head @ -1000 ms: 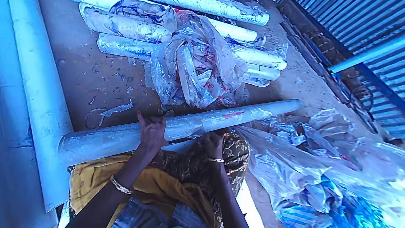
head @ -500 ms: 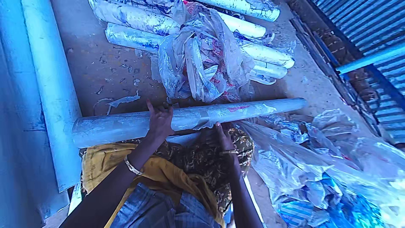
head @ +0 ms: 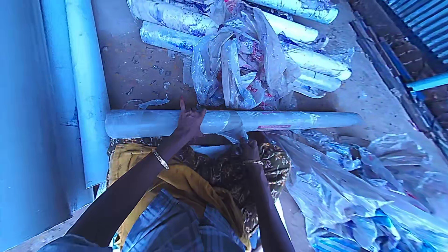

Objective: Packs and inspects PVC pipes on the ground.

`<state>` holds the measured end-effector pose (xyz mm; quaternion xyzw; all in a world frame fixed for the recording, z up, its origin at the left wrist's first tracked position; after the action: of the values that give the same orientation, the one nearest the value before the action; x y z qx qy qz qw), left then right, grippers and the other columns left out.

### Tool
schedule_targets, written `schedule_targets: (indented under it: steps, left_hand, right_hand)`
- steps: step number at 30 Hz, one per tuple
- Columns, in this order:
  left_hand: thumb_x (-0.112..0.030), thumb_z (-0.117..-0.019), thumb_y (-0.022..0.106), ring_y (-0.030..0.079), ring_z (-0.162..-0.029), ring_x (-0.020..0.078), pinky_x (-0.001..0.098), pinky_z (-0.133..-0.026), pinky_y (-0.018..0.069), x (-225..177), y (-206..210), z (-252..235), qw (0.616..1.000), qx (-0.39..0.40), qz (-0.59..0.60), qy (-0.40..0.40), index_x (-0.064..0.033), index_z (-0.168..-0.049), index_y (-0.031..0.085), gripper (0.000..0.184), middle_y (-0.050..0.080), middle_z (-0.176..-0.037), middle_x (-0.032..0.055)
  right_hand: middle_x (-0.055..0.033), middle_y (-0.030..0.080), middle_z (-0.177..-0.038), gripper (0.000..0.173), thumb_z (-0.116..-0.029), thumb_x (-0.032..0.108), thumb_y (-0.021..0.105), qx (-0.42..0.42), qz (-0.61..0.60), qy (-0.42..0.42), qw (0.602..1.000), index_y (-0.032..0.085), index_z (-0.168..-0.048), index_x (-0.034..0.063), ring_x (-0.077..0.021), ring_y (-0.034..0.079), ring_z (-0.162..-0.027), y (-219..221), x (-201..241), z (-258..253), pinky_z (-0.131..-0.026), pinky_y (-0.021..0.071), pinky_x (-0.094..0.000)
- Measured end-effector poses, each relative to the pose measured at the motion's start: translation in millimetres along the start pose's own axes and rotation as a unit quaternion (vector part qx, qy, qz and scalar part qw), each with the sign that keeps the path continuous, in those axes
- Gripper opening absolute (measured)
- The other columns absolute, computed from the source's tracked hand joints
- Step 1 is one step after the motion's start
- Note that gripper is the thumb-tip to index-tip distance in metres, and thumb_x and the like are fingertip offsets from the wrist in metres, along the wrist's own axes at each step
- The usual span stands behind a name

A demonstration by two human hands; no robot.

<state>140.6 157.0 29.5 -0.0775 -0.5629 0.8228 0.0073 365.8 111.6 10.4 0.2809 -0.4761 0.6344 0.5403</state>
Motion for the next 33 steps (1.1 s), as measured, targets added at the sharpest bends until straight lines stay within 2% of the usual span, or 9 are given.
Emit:
schedule_targets:
  steps: [5,11,14,18,21,26,29,30,33]
  left_hand:
    - [-0.050,-0.0731,0.090,0.057,-0.126,0.0429,0.0743,-0.117,0.0000,9.1,-4.6,-10.8,0.997,0.076,0.023,-0.013,-0.0062,-0.151,0.047,0.100,0.067,-0.125,0.0237]
    - [-0.055,-0.0716,0.090,0.058,-0.125,0.0408,0.0742,-0.117,0.0030,12.9,-4.6,-20.0,0.996,0.089,0.031,-0.006,-0.0062,-0.151,0.046,0.103,0.067,-0.126,0.0216]
    - [-0.050,-0.0722,0.091,0.057,-0.126,0.0427,0.0746,-0.116,0.0090,13.1,-11.7,-19.0,0.995,0.077,0.056,0.000,-0.0050,-0.151,0.046,0.101,0.065,-0.128,0.0240]
    - [-0.046,-0.0729,0.092,0.052,-0.131,0.0475,0.0751,-0.113,0.0183,0.3,-25.8,-4.2,0.985,0.096,0.141,0.036,0.0014,-0.152,0.042,0.105,0.060,-0.135,0.0297]
    - [-0.042,-0.0778,0.090,0.051,-0.134,0.0442,0.0623,-0.111,0.0376,1.8,-17.8,-7.9,0.956,0.151,0.247,0.054,0.0072,-0.150,0.041,0.100,0.054,-0.141,0.0312]
    - [-0.047,-0.0891,0.078,0.039,-0.145,0.0448,0.0591,-0.119,0.0272,16.5,22.2,-12.1,0.925,0.246,0.289,0.028,0.0125,-0.152,0.034,0.097,0.044,-0.152,0.0337]
    - [-0.035,-0.0846,0.085,0.051,-0.133,0.0433,0.0627,-0.110,0.0375,-7.7,0.3,-3.1,0.961,0.153,0.216,0.079,0.0024,-0.151,0.040,0.088,0.053,-0.143,0.0294]
    - [-0.035,-0.0820,0.087,0.048,-0.138,0.0434,0.0661,-0.112,0.0324,-24.9,-11.0,8.4,0.980,0.118,0.140,0.081,-0.0042,-0.156,0.037,0.095,0.050,-0.148,0.0274]
    - [-0.039,-0.0741,0.091,0.022,-0.148,0.0575,0.0788,-0.114,-0.0031,-58.7,-3.1,23.3,0.997,0.064,0.016,0.048,-0.0163,-0.166,0.017,0.120,0.028,-0.159,0.0368]
  right_hand:
    - [0.0034,0.045,-0.059,0.031,-0.1072,0.014,0.052,0.006,0.117,-0.013,0.993,0.059,-0.082,-0.0025,-0.0034,0.044,-0.049,-7.5,-4.9,13.8,-0.052,0.0422,-0.0219]
    - [-0.0152,0.059,-0.081,0.032,-0.1068,0.018,0.056,-0.022,0.159,0.014,0.987,0.063,-0.106,-0.0126,-0.0199,0.055,-0.072,-8.9,-24.1,34.5,-0.074,0.0485,-0.0398]
    - [0.0051,0.047,-0.053,0.030,-0.1061,0.008,0.052,-0.018,0.034,-0.041,0.998,0.055,-0.077,0.0020,-0.0010,0.045,-0.043,-10.4,1.7,25.1,-0.047,0.0439,-0.0182]
    - [0.0084,0.046,-0.050,0.035,-0.1078,0.004,0.045,-0.010,-0.088,-0.069,0.994,0.049,-0.074,0.0087,0.0002,0.043,-0.039,-21.2,68.3,16.0,-0.043,0.0428,-0.0155]
    - [0.0069,0.044,-0.050,0.036,-0.1084,0.003,0.041,-0.014,-0.167,-0.050,0.985,0.048,-0.074,0.0096,-0.0017,0.042,-0.037,-27.2,96.4,7.1,-0.041,0.0434,-0.0154]
    - [0.0030,0.043,-0.056,0.026,-0.1089,0.007,0.044,0.004,-0.185,0.040,0.982,0.048,-0.083,0.0067,-0.0041,0.042,-0.040,-14.0,88.3,-5.9,-0.042,0.0427,-0.0162]
    - [0.0019,0.044,-0.057,0.024,-0.1095,0.011,0.044,0.010,-0.196,0.059,0.979,0.049,-0.086,0.0062,-0.0053,0.042,-0.041,-7.1,83.4,-13.9,-0.043,0.0432,-0.0173]
    - [0.0021,0.044,-0.058,0.024,-0.1095,0.013,0.045,0.016,-0.197,0.065,0.978,0.049,-0.087,0.0067,-0.0052,0.042,-0.041,-3.6,82.4,-17.8,-0.043,0.0435,-0.0175]
    - [0.0024,0.043,-0.056,0.028,-0.1094,0.015,0.046,0.020,-0.207,0.065,0.976,0.049,-0.082,0.0077,-0.0055,0.042,-0.041,4.5,86.3,-27.0,-0.043,0.0425,-0.0180]
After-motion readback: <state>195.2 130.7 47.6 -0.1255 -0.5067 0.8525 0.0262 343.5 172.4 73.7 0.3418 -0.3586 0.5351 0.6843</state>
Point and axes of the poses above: each hand's wrist, its own z-axis away from the middle knuckle, its own y-axis out of the palm, x = y × z, the point moved 8 cm from there along -z, towards the middle knuckle
